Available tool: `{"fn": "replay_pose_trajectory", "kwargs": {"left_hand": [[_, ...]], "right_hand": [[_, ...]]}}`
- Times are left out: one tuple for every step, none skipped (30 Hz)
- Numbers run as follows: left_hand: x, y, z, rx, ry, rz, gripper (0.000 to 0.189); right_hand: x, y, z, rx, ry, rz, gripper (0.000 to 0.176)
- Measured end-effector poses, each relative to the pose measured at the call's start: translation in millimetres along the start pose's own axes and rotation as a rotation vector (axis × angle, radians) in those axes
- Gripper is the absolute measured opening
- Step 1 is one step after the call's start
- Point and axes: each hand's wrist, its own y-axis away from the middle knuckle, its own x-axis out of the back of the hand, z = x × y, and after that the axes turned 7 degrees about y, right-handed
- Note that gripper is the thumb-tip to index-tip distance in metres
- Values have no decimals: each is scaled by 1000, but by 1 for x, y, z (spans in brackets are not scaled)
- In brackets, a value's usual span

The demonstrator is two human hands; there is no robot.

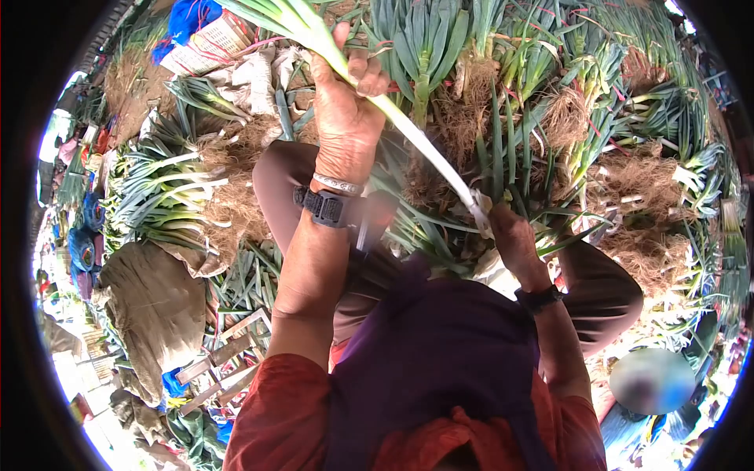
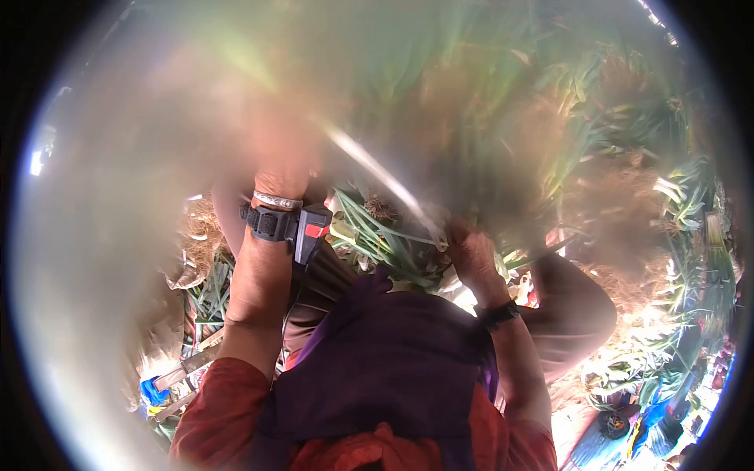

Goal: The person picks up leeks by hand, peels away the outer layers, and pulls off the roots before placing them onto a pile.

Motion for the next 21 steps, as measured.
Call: {"fn": "replay_pose_trajectory", "kwargs": {"left_hand": [[0,3,-4,-10,-20,36,39],[0,6,-8,-18,-42,70,38],[1,8,-12,-25,-63,103,37],[0,8,-13,-18,-64,139,38],[-1,6,-11,-13,-64,174,39],[-1,5,-7,-6,-66,209,40],[6,1,4,25,-59,71,43],[-1,-5,10,-46,-101,134,42],[-7,-14,18,-132,-140,195,41],[-4,-20,32,-103,-104,107,39],[1,-24,37,-117,-146,98,37],[10,-19,38,-103,-152,134,36],[12,-27,38,-103,-153,128,36],[11,-30,35,-87,-136,123,37],[12,-28,33,-74,-118,127,37],[15,-26,32,-62,-99,133,38],[21,-27,30,-24,-48,84,38],[22,-29,28,12,3,36,39],[23,-30,28,44,54,-12,40],[25,-29,27,106,101,-83,42],[10,-22,22,64,59,15,39]], "right_hand": [[1,2,4,28,36,-7,8],[1,2,10,54,70,-13,8],[3,1,12,79,104,-18,8],[12,-2,8,45,110,-46,11],[7,-3,17,32,219,-100,12],[-6,0,34,17,326,-154,13],[-18,4,51,-1,434,-208,14],[-27,8,66,57,383,-195,14],[-35,13,79,115,333,-185,17],[-36,16,81,174,285,-176,21],[-45,19,84,107,138,-123,23],[-45,18,76,50,-12,-62,26],[-20,-14,50,-161,-96,-121,29],[9,-32,22,-46,-214,-54,30],[27,-42,-7,69,-450,-17,30],[40,-49,-34,186,-684,17,31],[39,-51,-43,251,-755,-36,30],[39,-53,-53,312,-826,-94,30],[34,-54,-54,322,-730,-235,29],[23,-56,-57,368,-705,-259,25],[13,-57,-60,415,-681,-282,22]]}}
